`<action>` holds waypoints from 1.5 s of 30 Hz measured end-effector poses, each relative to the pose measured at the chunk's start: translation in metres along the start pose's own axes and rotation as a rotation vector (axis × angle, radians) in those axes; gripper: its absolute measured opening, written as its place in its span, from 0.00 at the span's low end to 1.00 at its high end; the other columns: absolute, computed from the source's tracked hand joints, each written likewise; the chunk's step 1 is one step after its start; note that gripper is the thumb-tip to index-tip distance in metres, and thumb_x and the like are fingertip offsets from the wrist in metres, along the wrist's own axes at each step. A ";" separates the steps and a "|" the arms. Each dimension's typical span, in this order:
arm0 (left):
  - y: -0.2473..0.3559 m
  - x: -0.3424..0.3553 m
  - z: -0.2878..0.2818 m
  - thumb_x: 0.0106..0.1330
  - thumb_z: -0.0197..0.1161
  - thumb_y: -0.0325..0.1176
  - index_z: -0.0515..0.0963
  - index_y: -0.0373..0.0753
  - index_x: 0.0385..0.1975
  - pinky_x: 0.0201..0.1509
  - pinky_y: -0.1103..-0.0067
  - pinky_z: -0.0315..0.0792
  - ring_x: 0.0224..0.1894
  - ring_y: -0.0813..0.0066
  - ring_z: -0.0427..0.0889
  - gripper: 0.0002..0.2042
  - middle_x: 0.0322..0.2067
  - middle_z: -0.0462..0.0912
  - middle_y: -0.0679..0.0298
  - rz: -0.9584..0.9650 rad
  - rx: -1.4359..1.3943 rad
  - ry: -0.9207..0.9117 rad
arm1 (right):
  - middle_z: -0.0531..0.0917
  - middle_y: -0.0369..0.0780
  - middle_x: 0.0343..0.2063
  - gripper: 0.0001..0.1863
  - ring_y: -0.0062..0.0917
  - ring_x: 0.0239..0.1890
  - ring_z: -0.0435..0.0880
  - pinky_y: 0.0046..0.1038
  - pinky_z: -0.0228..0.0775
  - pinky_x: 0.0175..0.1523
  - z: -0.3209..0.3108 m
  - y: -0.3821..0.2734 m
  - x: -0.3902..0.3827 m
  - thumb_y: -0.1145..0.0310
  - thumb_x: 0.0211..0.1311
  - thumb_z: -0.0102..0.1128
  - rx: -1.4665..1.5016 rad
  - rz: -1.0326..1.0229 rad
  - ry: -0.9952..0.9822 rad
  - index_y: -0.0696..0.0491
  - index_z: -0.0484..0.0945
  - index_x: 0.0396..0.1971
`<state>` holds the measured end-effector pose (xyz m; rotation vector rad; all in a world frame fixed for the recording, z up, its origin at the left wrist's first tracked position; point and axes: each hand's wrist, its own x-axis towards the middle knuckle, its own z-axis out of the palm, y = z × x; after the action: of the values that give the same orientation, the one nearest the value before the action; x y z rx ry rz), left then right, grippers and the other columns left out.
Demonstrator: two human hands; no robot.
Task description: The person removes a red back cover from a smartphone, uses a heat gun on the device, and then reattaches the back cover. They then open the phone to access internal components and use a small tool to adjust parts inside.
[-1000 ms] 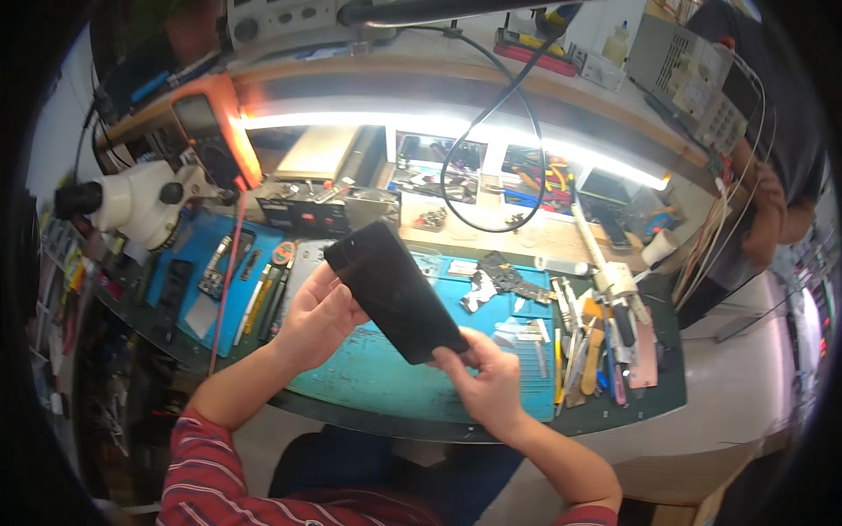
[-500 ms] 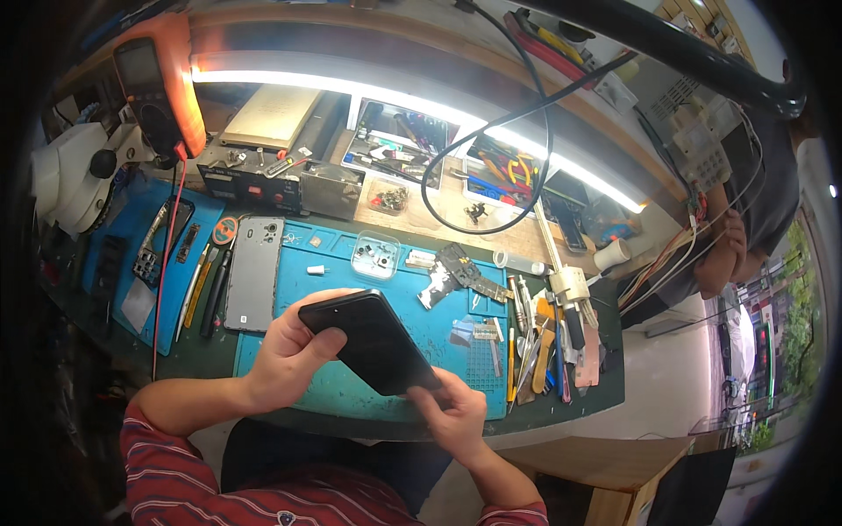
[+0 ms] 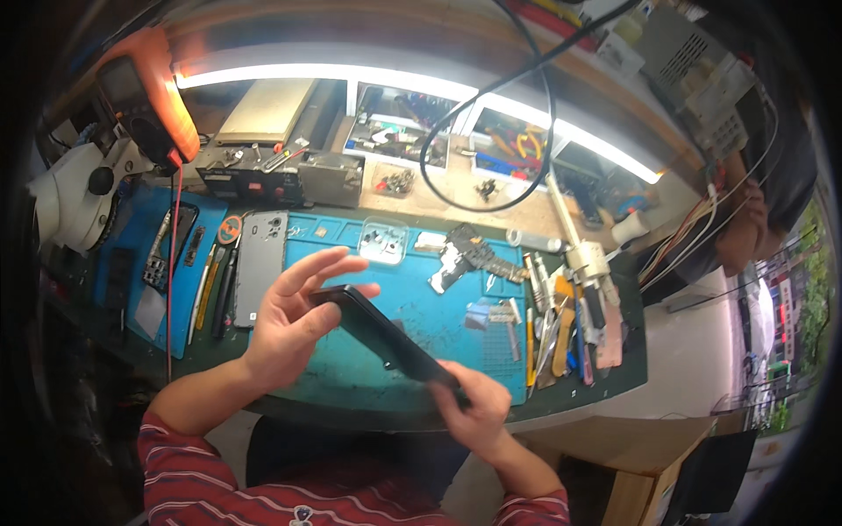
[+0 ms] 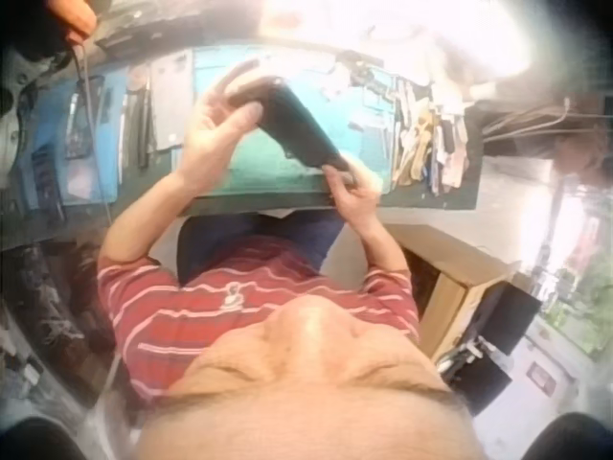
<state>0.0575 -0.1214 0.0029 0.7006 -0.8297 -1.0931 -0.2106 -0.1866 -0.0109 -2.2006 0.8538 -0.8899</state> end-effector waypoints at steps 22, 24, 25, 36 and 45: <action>-0.004 0.006 -0.018 0.76 0.64 0.31 0.81 0.34 0.60 0.66 0.61 0.80 0.59 0.60 0.85 0.15 0.57 0.84 0.51 0.033 0.279 -0.076 | 0.89 0.44 0.31 0.21 0.33 0.25 0.87 0.29 0.75 0.30 0.006 0.009 0.009 0.81 0.49 0.78 0.000 -0.208 0.081 0.57 0.87 0.46; -0.003 0.007 -0.016 0.76 0.64 0.28 0.81 0.34 0.60 0.66 0.66 0.79 0.59 0.63 0.84 0.15 0.58 0.84 0.52 0.028 0.265 -0.076 | 0.89 0.44 0.31 0.21 0.33 0.25 0.87 0.29 0.75 0.30 0.004 0.009 0.008 0.81 0.49 0.78 -0.002 -0.195 0.076 0.57 0.87 0.46; -0.002 0.006 -0.015 0.76 0.64 0.26 0.81 0.33 0.60 0.66 0.70 0.78 0.59 0.66 0.84 0.15 0.58 0.84 0.54 0.020 0.246 -0.075 | 0.89 0.44 0.31 0.20 0.33 0.25 0.87 0.29 0.75 0.30 0.004 0.008 0.008 0.81 0.49 0.78 -0.001 -0.194 0.076 0.57 0.87 0.46; 0.001 0.005 -0.012 0.77 0.63 0.26 0.79 0.30 0.62 0.65 0.71 0.78 0.59 0.63 0.86 0.17 0.61 0.83 0.50 -0.046 0.217 -0.023 | 0.88 0.42 0.30 0.19 0.31 0.24 0.85 0.27 0.75 0.30 0.003 0.007 0.011 0.80 0.50 0.78 0.027 -0.154 0.087 0.57 0.87 0.45; 0.001 0.004 -0.007 0.77 0.63 0.29 0.79 0.29 0.63 0.67 0.73 0.77 0.59 0.67 0.85 0.18 0.61 0.84 0.53 -0.126 0.155 0.057 | 0.87 0.42 0.28 0.16 0.30 0.26 0.87 0.27 0.75 0.31 0.003 0.007 0.012 0.77 0.53 0.77 0.094 -0.098 0.116 0.57 0.87 0.43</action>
<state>0.0646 -0.1245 0.0007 0.9203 -0.8358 -1.1244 -0.2040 -0.1990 -0.0136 -2.1412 0.7471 -1.0917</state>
